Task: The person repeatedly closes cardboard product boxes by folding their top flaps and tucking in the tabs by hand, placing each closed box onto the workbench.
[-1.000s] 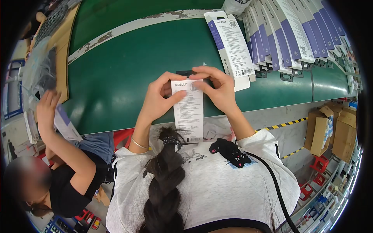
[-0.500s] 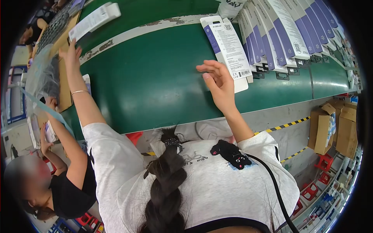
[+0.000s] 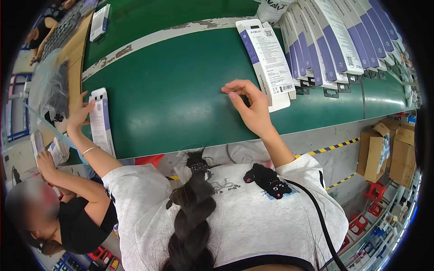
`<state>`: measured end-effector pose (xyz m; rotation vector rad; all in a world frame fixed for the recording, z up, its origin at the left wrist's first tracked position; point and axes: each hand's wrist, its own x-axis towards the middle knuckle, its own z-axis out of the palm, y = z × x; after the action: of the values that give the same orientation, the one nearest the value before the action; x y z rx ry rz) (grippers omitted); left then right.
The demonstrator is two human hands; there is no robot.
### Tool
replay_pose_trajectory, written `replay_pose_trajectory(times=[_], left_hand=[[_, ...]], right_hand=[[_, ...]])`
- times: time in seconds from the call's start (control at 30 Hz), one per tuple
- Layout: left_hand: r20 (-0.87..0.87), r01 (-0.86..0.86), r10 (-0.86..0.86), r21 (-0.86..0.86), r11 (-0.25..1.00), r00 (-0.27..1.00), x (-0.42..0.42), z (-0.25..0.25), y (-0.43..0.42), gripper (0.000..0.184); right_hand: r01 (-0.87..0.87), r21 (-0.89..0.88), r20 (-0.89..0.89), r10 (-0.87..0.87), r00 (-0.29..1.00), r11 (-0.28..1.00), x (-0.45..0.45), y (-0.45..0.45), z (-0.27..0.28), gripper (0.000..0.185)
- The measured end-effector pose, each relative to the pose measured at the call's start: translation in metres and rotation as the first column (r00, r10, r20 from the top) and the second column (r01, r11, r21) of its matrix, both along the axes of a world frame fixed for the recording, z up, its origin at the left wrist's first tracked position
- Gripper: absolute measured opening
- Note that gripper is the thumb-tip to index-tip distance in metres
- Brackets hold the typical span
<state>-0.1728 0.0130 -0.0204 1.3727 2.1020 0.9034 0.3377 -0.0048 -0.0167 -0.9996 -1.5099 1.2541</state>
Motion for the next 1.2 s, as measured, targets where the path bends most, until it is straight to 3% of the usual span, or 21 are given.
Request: replay_pose_trajectory(times=[0.13, 0.17, 0.23, 0.33, 0.37, 0.5, 0.53, 0.6, 0.67, 0.87, 0.97, 1.07, 1.13, 1.2], left_hand=[[-0.007, 0.076, -0.077, -0.052, 0.996, 0.997, 0.037, -0.001, -0.032, 0.064], [0.07, -0.021, 0.037, -0.212, 0.977, 0.997, 0.091, 0.025, -0.026, 0.049], [0.18, -0.004, 0.001, 0.014, 1.0, 0.984, 0.143, 0.01, -0.021, 0.043], [0.44, -0.025, -0.045, 0.152, 0.988, 0.897, 0.235, 0.005, -0.019, 0.035], [0.468, 0.038, -0.151, 0.242, 0.969, 0.871, 0.247, -0.01, -0.015, 0.038], [0.694, 0.196, -0.35, 0.294, 0.936, 0.629, 0.32, 0.003, -0.024, 0.039], [0.71, 0.226, -0.367, 0.289, 0.93, 0.602, 0.331, 0.008, -0.027, 0.04], [0.738, 0.237, -0.363, 0.275, 0.932, 0.569, 0.341, 0.013, -0.031, 0.04], [0.772, 0.238, -0.353, 0.264, 0.935, 0.528, 0.343, 0.009, -0.037, 0.04], [0.755, 0.18, -0.372, 0.328, 0.927, 0.539, 0.34, 0.006, -0.049, 0.04], [0.724, 0.159, -0.401, 0.381, 0.911, 0.562, 0.337, 0.008, -0.053, 0.031], [0.679, 0.288, -0.393, 0.269, 0.919, 0.62, 0.33, 0.003, -0.057, 0.019], [0.744, 0.202, -0.325, 0.255, 0.946, 0.583, 0.335, 0.002, -0.058, 0.014], [0.726, 0.178, -0.331, 0.282, 0.943, 0.603, 0.338, -0.001, -0.057, 0.015]], right_hand=[[-0.047, 0.012, 0.04, 0.046, 0.998, 0.999, -0.002, -0.001, 0.005, 0.017], [-0.057, 0.021, 0.06, 0.056, 0.997, 0.998, -0.002, -0.001, 0.006, 0.017], [-0.066, 0.025, 0.081, 0.064, 0.995, 0.997, -0.001, -0.001, 0.006, 0.016], [-0.074, 0.041, 0.091, 0.07, 0.993, 0.996, -0.002, -0.001, 0.003, 0.019], [-0.059, 0.017, 0.039, 0.059, 0.998, 0.998, -0.003, -0.001, 0.002, 0.021], [-0.049, -0.051, -0.105, 0.043, 0.994, 0.998, 0.0, 0.0, 0.0, 0.031], [-0.043, -0.054, -0.1, 0.037, 0.994, 0.998, 0.002, 0.0, 0.0, 0.031], [-0.069, -0.124, -0.297, 0.03, 0.954, 0.99, 0.004, 0.001, 0.001, 0.036], [-0.077, -0.157, -0.327, 0.021, 0.945, 0.985, 0.006, 0.001, 0.001, 0.036], [-0.1, -0.085, -0.21, 0.081, 0.974, 0.991, 0.004, -0.002, 0.004, 0.03], [-0.129, -0.077, -0.187, 0.113, 0.976, 0.989, 0.002, -0.002, 0.004, 0.025], [-0.117, -0.03, -0.13, 0.113, 0.985, 0.993, 0.001, -0.001, 0.003, 0.023], [-0.153, 0.18, 0.045, 0.147, 0.988, 0.972, 0.003, 0.001, 0.002, 0.023], [-0.159, 0.172, 0.008, 0.161, 0.987, 0.972, 0.002, 0.003, 0.003, 0.023]])
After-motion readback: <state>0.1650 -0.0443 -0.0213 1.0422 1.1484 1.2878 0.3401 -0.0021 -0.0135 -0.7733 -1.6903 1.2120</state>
